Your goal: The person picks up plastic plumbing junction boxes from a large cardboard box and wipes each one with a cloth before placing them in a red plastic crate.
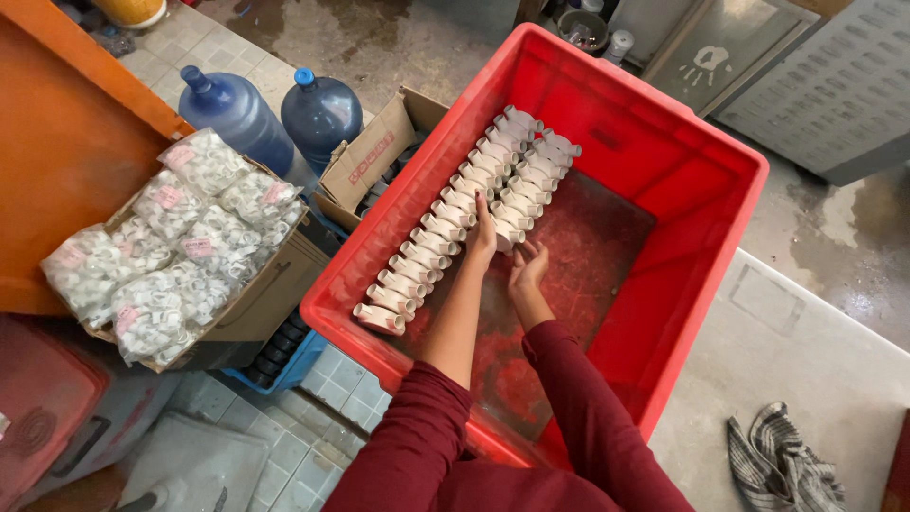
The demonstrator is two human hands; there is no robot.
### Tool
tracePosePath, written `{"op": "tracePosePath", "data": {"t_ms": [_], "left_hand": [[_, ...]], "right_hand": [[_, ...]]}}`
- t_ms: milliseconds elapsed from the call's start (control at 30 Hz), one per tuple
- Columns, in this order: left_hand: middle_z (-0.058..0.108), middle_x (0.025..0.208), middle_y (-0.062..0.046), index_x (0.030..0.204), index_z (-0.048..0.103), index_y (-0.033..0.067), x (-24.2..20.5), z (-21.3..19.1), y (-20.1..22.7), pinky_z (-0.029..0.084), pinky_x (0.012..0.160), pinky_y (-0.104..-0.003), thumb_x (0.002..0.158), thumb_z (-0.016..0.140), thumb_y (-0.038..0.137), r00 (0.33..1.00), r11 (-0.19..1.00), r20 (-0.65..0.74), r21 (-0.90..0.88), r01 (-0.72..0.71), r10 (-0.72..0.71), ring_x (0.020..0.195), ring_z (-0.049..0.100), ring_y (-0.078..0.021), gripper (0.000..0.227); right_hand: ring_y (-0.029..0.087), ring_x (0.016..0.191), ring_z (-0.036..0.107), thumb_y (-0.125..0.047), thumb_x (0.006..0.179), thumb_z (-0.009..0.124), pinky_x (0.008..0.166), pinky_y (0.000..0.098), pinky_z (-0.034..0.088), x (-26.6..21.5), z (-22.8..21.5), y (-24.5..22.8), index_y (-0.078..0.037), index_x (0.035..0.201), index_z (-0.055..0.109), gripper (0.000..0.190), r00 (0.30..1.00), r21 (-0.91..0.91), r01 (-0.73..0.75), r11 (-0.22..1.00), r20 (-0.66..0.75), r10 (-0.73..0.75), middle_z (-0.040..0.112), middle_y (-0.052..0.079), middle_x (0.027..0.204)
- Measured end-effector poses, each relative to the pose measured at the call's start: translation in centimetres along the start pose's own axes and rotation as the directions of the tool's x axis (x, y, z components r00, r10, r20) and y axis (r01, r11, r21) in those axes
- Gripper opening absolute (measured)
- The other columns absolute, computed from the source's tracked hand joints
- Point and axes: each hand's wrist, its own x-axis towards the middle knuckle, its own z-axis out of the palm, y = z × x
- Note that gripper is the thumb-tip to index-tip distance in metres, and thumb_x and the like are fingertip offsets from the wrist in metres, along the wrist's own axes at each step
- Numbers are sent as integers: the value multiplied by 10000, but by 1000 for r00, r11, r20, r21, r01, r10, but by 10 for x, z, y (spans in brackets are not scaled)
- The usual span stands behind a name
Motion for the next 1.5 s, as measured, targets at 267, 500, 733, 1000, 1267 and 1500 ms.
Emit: {"op": "tracePosePath", "data": {"t_ms": [267, 500, 733, 1000, 1267, 1500], "left_hand": [[290, 1466, -221, 1449, 242, 54, 30, -1, -24, 92, 1176, -396, 810, -75, 736, 996, 978, 77, 198, -66, 52, 1402, 189, -315, 987], [704, 830, -91, 1167, 571, -18, 127, 17, -69, 357, 1007, -448, 872, 192, 628, 978, 673, 171, 710, -205, 118, 1212, 489, -333, 805], [670, 969, -174, 990, 671, 49, -40, 78, 56, 443, 915, -444, 785, 453, 463, 894, 735, 118, 528, -425, 432, 1084, 575, -341, 511], [659, 1082, -117, 1000, 633, 61, -129, 241, 73, 556, 794, -317, 919, 434, 326, 637, 711, 328, -207, -672, 698, 979, 640, -252, 341], [616, 1153, -162, 1096, 595, 45, -250, 386, 21, 518, 843, -384, 942, 398, 361, 419, 699, 618, -320, -640, 666, 1016, 615, -313, 403], [600, 1150, -200, 1160, 569, 9, -365, 497, -41, 498, 911, -398, 918, 447, 424, 298, 723, 735, -361, -589, 609, 1094, 581, -325, 496]], "right_hand": [[304, 899, 645, -343, 813, 563, 795, 418, 527, -10, 15, -12, -80, 989, 624, 323, 991, -454, 52, 889, -88, -103, 644, 135, 938], [257, 1045, 601, -434, 704, 622, 819, 407, 503, -2, 41, -71, -192, 1017, 625, 396, 986, -832, 53, 553, -42, -159, 657, 92, 1036], [236, 1067, 601, -309, 753, 611, 789, 407, 536, -110, 60, -191, -131, 1133, 593, 420, 980, -560, 189, 807, 59, -189, 629, 106, 1113], [315, 1279, 381, -148, 868, 507, 1039, 390, 359, -214, -12, -330, 25, 1291, 476, 458, 745, -186, 666, 722, 132, -654, 464, 251, 1277], [339, 1290, 378, -156, 881, 512, 1060, 413, 336, -240, -186, -456, -21, 1310, 477, 451, 566, -222, 794, 566, -70, -822, 455, 252, 1298], [298, 1282, 401, -215, 881, 528, 1066, 417, 311, -313, -329, -542, -49, 1306, 481, 459, 391, -336, 811, 480, -299, -870, 463, 211, 1299]]}}
